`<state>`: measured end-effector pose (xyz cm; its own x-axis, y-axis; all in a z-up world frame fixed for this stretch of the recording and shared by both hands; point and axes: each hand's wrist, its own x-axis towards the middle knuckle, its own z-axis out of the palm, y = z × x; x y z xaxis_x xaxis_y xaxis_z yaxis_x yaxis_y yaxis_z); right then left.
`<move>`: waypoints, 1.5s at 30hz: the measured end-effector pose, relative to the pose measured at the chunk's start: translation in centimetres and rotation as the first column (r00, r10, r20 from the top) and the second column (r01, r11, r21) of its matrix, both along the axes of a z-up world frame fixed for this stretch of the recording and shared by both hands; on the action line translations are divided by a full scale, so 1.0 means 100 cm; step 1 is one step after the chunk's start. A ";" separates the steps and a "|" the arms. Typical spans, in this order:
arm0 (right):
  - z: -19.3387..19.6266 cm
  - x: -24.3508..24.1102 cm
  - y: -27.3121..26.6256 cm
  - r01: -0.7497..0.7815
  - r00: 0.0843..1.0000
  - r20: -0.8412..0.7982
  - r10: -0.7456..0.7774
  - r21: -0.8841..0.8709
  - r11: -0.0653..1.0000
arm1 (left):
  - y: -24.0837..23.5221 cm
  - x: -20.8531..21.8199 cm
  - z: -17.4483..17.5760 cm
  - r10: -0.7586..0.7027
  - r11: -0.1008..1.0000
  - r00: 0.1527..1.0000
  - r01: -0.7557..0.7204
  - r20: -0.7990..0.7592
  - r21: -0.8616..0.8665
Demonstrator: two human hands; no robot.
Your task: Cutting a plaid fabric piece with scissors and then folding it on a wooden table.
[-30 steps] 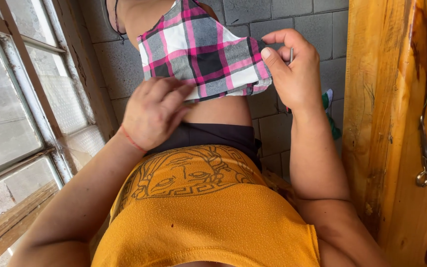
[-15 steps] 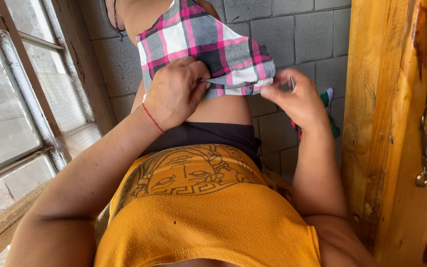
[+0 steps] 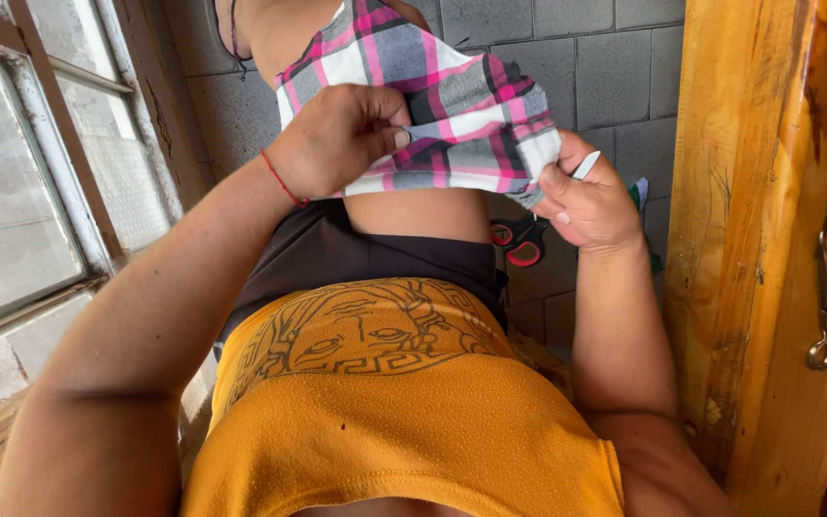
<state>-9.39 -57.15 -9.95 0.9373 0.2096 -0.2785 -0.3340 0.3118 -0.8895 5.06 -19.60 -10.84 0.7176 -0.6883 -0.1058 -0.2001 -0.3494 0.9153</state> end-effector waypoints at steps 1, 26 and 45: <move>0.003 0.002 -0.002 -0.054 0.998 0.043 0.052 0.039 0.998 | 0.002 0.004 0.001 -0.029 0.997 0.996 0.022 -0.087 -0.079; 0.013 -0.001 -0.007 0.571 0.778 -0.113 -0.617 -0.280 0.771 | 0.175 -0.028 -0.076 0.822 0.415 0.514 -0.835 -0.244 -0.362; 0.056 -0.001 0.005 0.245 0.969 -0.006 -0.247 -0.101 0.964 | -0.027 -0.041 0.048 0.224 0.951 0.617 0.031 0.754 -0.308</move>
